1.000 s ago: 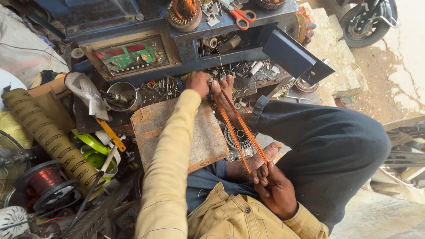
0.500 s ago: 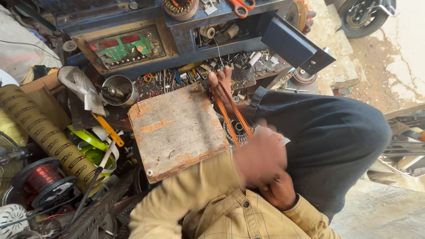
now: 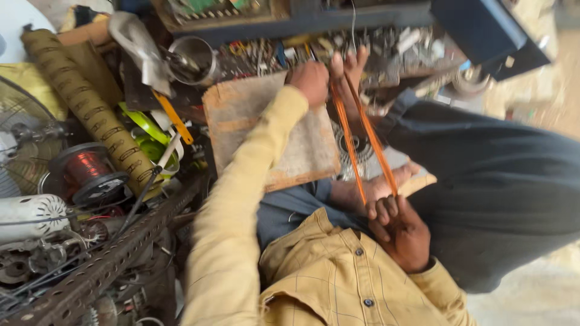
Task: The person winds a length of copper wire around a wooden jig held between their feet. They repeatedly wrap the wire by hand, forming a coil, and finally gather the wound wire into a loop.
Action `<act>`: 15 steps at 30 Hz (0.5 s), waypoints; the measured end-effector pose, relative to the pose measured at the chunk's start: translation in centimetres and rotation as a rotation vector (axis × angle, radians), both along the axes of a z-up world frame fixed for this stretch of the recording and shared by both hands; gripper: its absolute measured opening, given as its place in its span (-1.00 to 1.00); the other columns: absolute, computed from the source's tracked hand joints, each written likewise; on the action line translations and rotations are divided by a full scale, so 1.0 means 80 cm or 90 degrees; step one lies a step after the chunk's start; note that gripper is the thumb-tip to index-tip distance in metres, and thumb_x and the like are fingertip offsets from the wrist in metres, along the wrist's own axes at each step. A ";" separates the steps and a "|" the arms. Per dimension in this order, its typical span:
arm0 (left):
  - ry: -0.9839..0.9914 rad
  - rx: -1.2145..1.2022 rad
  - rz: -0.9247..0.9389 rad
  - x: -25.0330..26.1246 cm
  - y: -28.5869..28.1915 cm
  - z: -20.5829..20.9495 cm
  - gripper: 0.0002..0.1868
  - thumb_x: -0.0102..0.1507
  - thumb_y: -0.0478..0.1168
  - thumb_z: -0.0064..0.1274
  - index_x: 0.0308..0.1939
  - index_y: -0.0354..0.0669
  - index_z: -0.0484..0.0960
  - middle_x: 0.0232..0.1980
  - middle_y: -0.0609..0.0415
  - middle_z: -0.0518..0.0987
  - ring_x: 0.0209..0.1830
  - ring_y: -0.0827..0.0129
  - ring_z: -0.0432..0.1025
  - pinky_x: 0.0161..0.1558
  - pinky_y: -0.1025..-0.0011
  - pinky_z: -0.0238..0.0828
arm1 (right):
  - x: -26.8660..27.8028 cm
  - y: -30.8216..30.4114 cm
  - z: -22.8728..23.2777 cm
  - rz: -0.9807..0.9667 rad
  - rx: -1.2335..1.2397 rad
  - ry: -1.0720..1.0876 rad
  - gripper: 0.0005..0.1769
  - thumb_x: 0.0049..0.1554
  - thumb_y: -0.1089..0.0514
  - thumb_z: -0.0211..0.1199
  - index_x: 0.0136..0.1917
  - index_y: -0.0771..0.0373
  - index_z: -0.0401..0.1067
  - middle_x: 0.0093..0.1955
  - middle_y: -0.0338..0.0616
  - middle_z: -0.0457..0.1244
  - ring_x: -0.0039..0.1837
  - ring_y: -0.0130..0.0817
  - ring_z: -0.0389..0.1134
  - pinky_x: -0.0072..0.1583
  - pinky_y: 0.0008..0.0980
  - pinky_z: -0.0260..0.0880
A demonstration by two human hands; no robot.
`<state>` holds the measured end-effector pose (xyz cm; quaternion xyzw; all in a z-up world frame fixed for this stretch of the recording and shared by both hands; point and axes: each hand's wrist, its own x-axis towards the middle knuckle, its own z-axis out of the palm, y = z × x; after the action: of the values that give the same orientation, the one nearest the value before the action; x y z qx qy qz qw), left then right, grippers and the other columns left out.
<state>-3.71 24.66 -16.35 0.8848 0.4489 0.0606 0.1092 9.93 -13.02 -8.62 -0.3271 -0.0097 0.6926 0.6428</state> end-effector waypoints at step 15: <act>-0.035 0.231 -0.435 0.123 -0.161 0.134 -0.86 0.01 -0.12 0.14 -0.55 -0.07 0.70 -0.47 0.01 0.60 -0.35 0.05 0.51 -0.42 0.02 0.35 | -0.005 -0.008 -0.004 0.019 0.067 -0.014 -0.62 0.43 -0.11 -0.08 -0.05 0.20 0.30 -0.18 -0.19 0.16 0.07 -0.27 0.24 -0.25 -0.56 0.14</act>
<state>6.10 11.79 -5.66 0.9864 0.1071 0.1228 -0.0232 9.56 -13.67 -8.92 -0.3002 -0.0581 0.6971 0.6485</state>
